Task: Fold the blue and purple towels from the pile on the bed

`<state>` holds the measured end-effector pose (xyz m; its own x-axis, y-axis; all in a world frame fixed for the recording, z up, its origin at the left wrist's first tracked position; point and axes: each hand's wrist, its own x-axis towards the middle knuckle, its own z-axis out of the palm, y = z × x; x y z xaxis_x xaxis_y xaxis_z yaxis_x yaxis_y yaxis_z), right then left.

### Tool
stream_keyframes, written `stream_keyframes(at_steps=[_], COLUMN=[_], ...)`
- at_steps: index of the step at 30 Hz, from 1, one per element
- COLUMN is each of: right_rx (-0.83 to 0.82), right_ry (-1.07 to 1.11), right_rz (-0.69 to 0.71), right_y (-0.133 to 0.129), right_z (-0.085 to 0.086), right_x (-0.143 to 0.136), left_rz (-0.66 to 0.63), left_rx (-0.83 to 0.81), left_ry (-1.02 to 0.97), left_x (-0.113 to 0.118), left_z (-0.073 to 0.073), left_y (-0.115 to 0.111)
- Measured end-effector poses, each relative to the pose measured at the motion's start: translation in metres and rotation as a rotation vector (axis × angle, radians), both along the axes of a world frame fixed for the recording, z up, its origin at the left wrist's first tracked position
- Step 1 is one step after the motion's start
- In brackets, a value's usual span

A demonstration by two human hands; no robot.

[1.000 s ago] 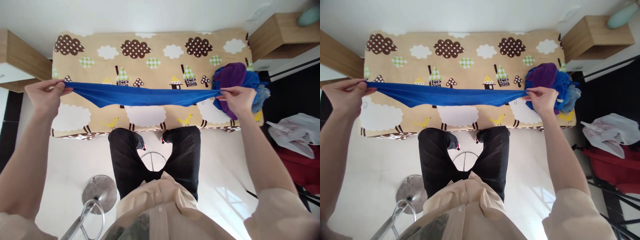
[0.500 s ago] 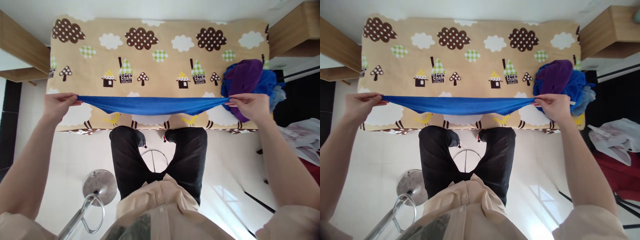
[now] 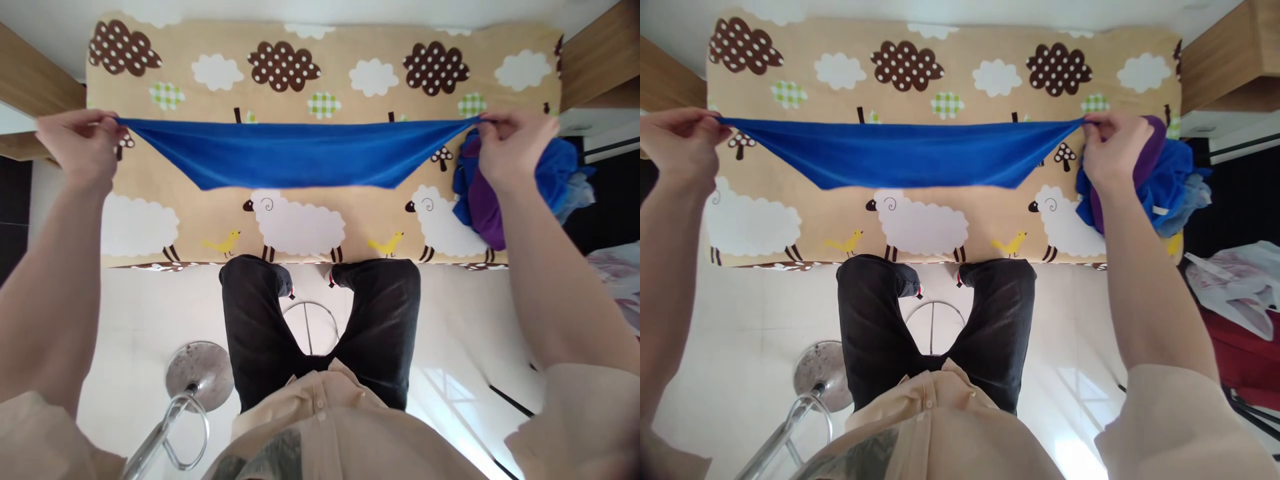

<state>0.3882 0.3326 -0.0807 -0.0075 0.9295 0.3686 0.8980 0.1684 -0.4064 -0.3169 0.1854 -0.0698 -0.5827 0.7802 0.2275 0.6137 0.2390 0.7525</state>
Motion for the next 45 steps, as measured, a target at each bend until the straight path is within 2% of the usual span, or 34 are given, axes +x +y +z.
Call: stream_keyframes(at_steps=[3,5,7,11,14,16,18,20,22,25,27,32,35,39,45], right_rx=[0.072,0.11,0.075,-0.144,-0.319,-0.438,-0.549,-0.615,-0.628,-0.621,-0.626,-0.596,-0.577,-0.595,-0.664], right_ry=[0.17,0.197,0.162,0.069,0.018,-0.03,-0.079,-0.117,-0.145,-0.198,-0.25,-0.388,-0.471,-0.595,-0.701], right_rz=[0.102,0.093,0.082,0.072,0.093,0.145,0.177,0.161,0.119,0.07,0.046,0.057,0.181,0.333,0.321], right_y=[-0.014,-0.028,-0.043,-0.069,-0.084,-0.092,-0.1,-0.106,-0.112,-0.116,-0.117,-0.125,-0.134,-0.149,-0.163], right_z=[-0.004,-0.02,-0.045,-0.107,-0.152,-0.178,-0.197,-0.209,-0.214,-0.216,-0.216,-0.215,-0.213,-0.212,-0.209], right_x=[-0.003,-0.002,-0.002,-0.003,-0.002,0.003,0.009,0.013,0.014,0.011,0.009,0.018,0.028,0.031,0.019], left_rz=[-0.064,-0.068,-0.071,-0.079,-0.048,-0.046,-0.092,-0.187,-0.337,-0.579,-0.664,-0.679,-0.654,-0.685,-0.644], left_rx=[0.106,0.151,0.103,-0.145,-0.401,-0.609,-0.78,-0.895,-0.941,-0.901,-0.881,-0.916,-0.926,-0.936,-0.947], left_ry=[0.149,0.186,0.153,0.055,0.021,0.033,0.095,0.213,0.371,0.555,0.576,0.546,0.559,0.596,0.609], left_x=[-0.011,-0.013,-0.01,0.004,0.017,0.025,0.032,0.037,0.041,0.043,0.044,0.039,0.034,0.038,0.055], left_z=[-0.008,-0.025,-0.05,-0.114,-0.158,-0.178,-0.19,-0.195,-0.196,-0.198,-0.201,-0.21,-0.209,-0.206,-0.207], left_y=[-0.006,-0.019,-0.036,-0.072,-0.088,-0.093,-0.097,-0.1,-0.102,-0.103,-0.102,-0.109,-0.123,-0.144,-0.159])
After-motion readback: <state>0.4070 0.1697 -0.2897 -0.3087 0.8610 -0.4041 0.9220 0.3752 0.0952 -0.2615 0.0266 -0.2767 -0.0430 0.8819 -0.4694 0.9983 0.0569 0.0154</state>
